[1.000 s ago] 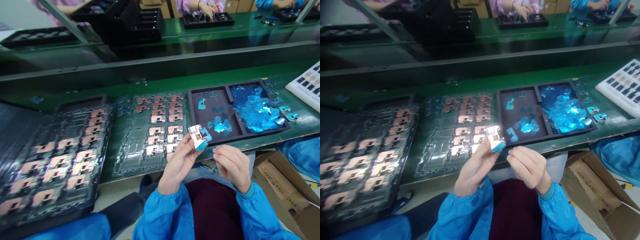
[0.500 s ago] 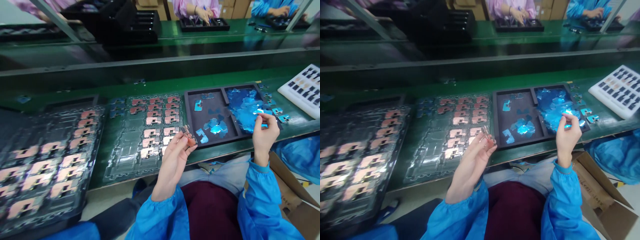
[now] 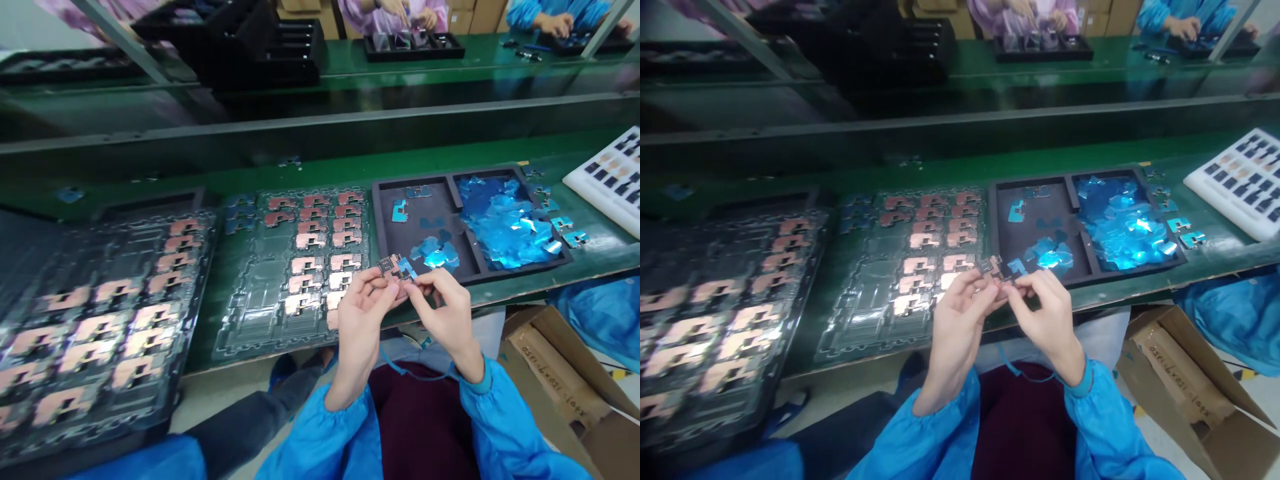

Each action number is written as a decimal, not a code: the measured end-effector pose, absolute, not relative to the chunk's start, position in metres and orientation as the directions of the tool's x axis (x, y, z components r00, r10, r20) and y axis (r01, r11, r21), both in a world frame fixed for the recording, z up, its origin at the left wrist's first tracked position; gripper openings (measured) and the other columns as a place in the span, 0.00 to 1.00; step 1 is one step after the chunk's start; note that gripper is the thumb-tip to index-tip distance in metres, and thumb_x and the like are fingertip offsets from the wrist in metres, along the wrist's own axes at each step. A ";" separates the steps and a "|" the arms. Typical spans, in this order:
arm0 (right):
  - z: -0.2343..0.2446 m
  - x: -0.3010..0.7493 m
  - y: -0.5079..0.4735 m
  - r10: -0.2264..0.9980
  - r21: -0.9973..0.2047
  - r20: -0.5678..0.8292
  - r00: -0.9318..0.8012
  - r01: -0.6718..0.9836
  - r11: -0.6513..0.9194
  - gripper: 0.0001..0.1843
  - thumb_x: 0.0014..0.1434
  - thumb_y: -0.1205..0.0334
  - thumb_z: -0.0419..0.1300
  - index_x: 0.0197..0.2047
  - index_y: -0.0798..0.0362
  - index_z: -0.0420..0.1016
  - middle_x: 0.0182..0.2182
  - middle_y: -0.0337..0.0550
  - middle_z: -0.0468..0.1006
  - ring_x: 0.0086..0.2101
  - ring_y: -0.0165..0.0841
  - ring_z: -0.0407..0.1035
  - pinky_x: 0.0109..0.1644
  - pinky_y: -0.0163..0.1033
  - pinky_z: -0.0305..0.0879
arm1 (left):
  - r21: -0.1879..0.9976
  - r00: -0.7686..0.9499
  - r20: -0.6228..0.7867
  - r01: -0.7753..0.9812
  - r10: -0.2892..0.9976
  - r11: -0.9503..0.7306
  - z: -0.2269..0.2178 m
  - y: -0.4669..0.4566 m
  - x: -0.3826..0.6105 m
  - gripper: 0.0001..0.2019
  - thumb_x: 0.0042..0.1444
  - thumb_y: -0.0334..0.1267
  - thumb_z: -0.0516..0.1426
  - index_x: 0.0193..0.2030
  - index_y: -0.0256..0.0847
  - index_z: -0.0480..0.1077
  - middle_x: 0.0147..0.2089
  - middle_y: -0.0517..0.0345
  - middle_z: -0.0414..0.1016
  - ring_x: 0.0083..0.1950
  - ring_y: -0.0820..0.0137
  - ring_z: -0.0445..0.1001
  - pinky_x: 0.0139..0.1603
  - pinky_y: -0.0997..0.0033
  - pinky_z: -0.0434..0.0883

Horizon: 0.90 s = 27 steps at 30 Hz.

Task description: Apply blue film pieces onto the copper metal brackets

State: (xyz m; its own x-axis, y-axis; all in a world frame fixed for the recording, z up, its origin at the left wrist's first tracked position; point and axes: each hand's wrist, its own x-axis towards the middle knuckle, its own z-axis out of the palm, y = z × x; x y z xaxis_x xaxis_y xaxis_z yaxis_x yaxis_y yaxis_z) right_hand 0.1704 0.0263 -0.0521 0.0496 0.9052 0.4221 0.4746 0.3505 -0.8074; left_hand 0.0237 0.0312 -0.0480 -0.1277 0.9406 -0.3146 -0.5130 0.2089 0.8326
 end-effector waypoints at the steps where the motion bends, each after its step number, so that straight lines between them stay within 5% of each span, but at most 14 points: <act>1: -0.055 0.167 0.025 0.907 -0.821 0.416 0.066 0.456 0.344 0.11 0.74 0.61 0.63 0.37 0.49 0.77 0.28 0.37 0.77 0.30 0.31 0.70 0.37 0.38 0.69 | 0.844 -0.149 -0.301 -0.501 0.942 0.191 -0.050 0.029 0.026 0.25 0.49 0.40 0.79 0.49 0.41 0.74 0.38 0.63 0.81 0.40 0.70 0.86 0.46 0.70 0.87; 9: -0.067 0.172 0.027 0.896 -0.780 0.442 -0.034 0.480 0.403 0.16 0.78 0.61 0.57 0.36 0.49 0.77 0.31 0.41 0.82 0.32 0.34 0.76 0.39 0.40 0.71 | 0.954 -0.237 -0.160 -0.285 0.958 0.089 -0.051 0.019 0.007 0.18 0.54 0.40 0.74 0.48 0.40 0.77 0.39 0.55 0.85 0.42 0.64 0.86 0.46 0.63 0.86; 14: -0.066 0.186 0.027 0.905 -0.795 0.426 -0.005 0.475 0.377 0.17 0.79 0.59 0.54 0.40 0.49 0.81 0.35 0.43 0.85 0.35 0.36 0.79 0.43 0.41 0.75 | 0.978 -0.433 0.030 0.198 0.901 0.062 -0.028 0.029 -0.079 0.13 0.60 0.42 0.70 0.50 0.40 0.83 0.48 0.50 0.88 0.49 0.60 0.86 0.58 0.58 0.83; 20: -0.071 0.195 0.031 0.912 -0.795 0.410 0.022 0.498 0.346 0.15 0.78 0.59 0.57 0.41 0.50 0.84 0.37 0.43 0.86 0.36 0.34 0.79 0.45 0.40 0.75 | 0.776 -0.100 -0.068 0.620 0.993 0.116 -0.031 0.021 -0.159 0.12 0.67 0.46 0.61 0.47 0.44 0.85 0.49 0.50 0.86 0.52 0.56 0.84 0.55 0.55 0.80; 27: -0.066 0.198 0.035 0.908 -0.772 0.418 -0.022 0.518 0.368 0.15 0.78 0.60 0.57 0.43 0.49 0.85 0.38 0.43 0.86 0.35 0.34 0.79 0.43 0.40 0.74 | 0.656 0.015 -0.106 0.753 0.994 0.059 -0.048 0.011 -0.158 0.12 0.69 0.43 0.57 0.45 0.47 0.82 0.49 0.51 0.86 0.52 0.55 0.82 0.57 0.54 0.76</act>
State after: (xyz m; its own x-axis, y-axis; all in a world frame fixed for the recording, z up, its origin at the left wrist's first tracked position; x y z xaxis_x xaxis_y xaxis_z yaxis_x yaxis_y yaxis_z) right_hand 0.1978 0.0354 -0.0656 -0.0217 0.9081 0.4182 0.5182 0.3679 -0.7721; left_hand -0.1576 0.0113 -0.0477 0.0151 0.9942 -0.1062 0.7526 0.0587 0.6559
